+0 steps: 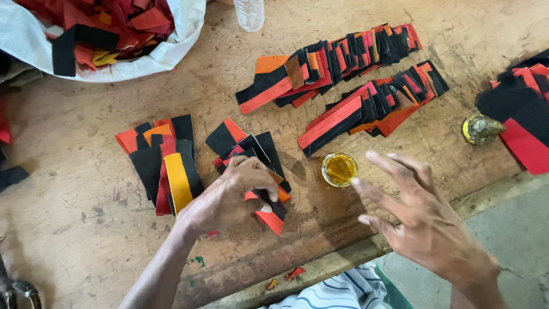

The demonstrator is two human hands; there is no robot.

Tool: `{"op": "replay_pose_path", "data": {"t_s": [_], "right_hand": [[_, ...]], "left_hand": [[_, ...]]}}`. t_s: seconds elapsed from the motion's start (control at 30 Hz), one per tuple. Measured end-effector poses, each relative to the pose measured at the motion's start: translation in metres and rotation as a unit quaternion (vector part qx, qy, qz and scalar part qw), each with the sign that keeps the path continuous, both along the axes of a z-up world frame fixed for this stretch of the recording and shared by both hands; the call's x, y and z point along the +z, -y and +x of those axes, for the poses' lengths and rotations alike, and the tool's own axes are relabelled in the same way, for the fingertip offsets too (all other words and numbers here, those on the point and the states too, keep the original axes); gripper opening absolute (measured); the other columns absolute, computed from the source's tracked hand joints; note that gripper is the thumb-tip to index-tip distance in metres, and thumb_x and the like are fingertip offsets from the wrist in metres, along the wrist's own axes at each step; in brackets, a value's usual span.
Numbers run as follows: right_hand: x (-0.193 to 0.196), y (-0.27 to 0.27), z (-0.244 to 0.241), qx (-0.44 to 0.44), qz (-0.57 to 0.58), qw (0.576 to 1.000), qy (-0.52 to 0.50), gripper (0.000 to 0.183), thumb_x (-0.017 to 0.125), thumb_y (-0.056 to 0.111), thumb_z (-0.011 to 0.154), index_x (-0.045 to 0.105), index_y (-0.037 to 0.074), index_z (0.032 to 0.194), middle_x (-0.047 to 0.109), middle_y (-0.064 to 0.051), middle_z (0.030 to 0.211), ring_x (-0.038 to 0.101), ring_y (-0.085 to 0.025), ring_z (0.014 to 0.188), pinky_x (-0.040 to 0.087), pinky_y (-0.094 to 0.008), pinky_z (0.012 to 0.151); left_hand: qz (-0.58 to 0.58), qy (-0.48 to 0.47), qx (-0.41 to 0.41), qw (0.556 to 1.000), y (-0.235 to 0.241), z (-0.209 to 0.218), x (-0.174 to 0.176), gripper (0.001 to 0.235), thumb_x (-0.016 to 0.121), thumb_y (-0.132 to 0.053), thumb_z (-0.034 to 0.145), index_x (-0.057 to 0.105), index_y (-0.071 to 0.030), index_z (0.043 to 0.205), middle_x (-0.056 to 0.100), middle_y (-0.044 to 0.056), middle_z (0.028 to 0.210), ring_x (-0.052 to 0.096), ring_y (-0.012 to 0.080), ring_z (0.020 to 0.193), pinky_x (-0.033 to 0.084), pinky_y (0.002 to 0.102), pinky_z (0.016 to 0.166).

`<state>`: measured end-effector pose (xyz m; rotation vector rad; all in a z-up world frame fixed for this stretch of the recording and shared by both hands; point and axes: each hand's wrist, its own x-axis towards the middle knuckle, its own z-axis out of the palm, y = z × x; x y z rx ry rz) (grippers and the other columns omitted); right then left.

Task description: The person repeatedly picks small rectangular fabric pieces, applies a yellow adhesive from a jar to one edge, folds the piece, and places it into a growing stack. The process is repeated for many pieces in a consistent sequence.

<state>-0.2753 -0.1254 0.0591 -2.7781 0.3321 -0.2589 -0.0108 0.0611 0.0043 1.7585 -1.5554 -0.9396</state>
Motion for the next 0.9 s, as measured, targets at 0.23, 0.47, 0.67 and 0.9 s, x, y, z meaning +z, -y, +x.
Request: {"op": "replay_pose_path", "data": {"t_s": [0.23,0.47,0.67,0.9], "right_hand": [[0.022,-0.022,-0.03,-0.159,0.057,0.969,0.181,0.043,0.084,0.027,0.077,0.072,0.014,0.116,0.052,-0.01,0.13,0.053,-0.017,0.113,0.054,-0.028,0.091],[-0.01,-0.031,-0.014,-0.032,0.164,0.967,0.19,0.051,0.079,0.037,0.083,0.068,0.015,0.127,0.055,-0.005,0.126,0.059,-0.013,0.106,0.055,-0.028,0.09],[-0.027,-0.045,0.017,0.105,0.23,0.958,0.137,0.086,0.071,0.044,0.09,0.028,0.023,0.162,0.043,-0.014,0.144,0.046,-0.029,0.133,0.044,-0.046,0.113],[-0.035,-0.042,0.03,0.107,0.257,0.953,0.118,0.092,0.075,0.045,0.09,0.024,0.026,0.163,0.044,-0.014,0.146,0.046,-0.031,0.136,0.044,-0.05,0.113]], "left_hand": [[-0.03,-0.023,-0.058,0.998,0.002,0.013,0.01,0.015,0.078,-0.01,0.082,0.077,-0.015,0.096,0.072,-0.002,0.101,0.06,0.0165,0.11,0.031,0.042,0.109],[0.014,-0.041,0.046,0.998,0.005,0.021,0.03,0.018,0.078,-0.013,0.084,0.073,-0.01,0.102,0.074,-0.002,0.098,0.063,0.016,0.096,0.051,0.033,0.088],[-0.046,-0.265,0.005,0.963,0.018,0.016,0.032,0.024,0.075,0.003,0.087,0.064,-0.003,0.108,0.072,0.002,0.102,0.066,0.0089,0.099,0.054,0.027,0.089],[-0.06,-0.323,-0.016,0.945,0.023,0.01,0.029,0.022,0.072,0.005,0.091,0.063,-0.001,0.109,0.071,0.003,0.102,0.067,0.0098,0.1,0.055,0.028,0.091]]}}
